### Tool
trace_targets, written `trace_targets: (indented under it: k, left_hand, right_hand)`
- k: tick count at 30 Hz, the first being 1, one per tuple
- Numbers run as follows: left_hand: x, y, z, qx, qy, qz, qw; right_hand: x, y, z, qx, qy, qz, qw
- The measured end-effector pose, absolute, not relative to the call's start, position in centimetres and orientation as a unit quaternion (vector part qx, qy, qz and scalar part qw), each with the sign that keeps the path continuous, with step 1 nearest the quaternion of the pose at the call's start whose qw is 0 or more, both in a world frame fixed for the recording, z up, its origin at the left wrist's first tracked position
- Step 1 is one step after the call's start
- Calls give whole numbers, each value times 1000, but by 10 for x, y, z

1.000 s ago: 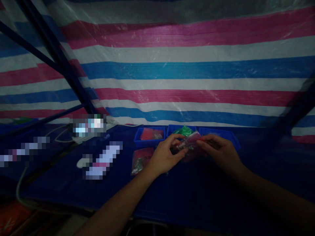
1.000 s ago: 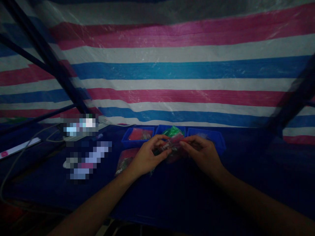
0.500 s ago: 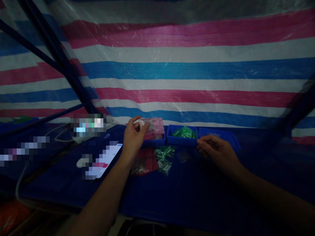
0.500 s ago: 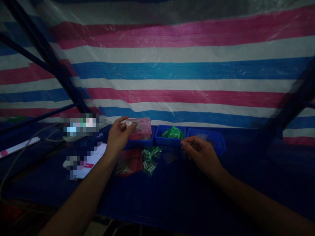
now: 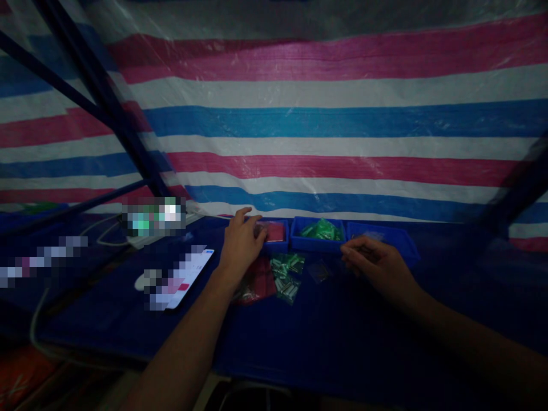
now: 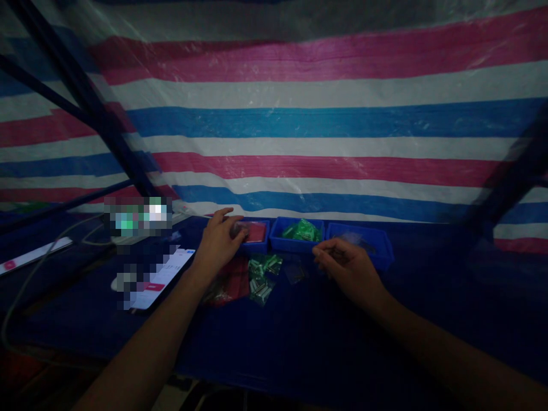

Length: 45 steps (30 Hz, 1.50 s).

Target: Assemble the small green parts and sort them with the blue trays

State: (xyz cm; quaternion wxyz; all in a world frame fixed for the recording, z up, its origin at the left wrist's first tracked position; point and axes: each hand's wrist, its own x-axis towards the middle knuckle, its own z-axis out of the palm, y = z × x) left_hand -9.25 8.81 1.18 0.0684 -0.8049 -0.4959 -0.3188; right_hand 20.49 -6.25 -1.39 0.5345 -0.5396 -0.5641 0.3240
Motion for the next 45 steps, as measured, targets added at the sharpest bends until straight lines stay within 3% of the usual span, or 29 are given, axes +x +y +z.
trace_targets:
  k: [4, 15, 20, 28, 45]
  left_hand:
    - [-85, 69, 13, -846, -452, -267, 93]
    - [-79, 52, 2, -877, -421, -231, 2]
    - [-79, 52, 8, -880, -427, -207, 16]
    - [-70, 46, -1, -861, -460, -210, 56]
    - [-54, 38, 0, -835, -445, -321, 28]
  right_hand:
    - [204, -63, -13, -540, -565, 325, 532]
    - [205, -64, -16, -547, -594, 289, 514]
    - [201, -69, -14, -504, -723, 203, 427]
    - [198, -70, -24, -402, -858, 179, 265]
    - [205, -60, -28, -408, -860, 131, 277]
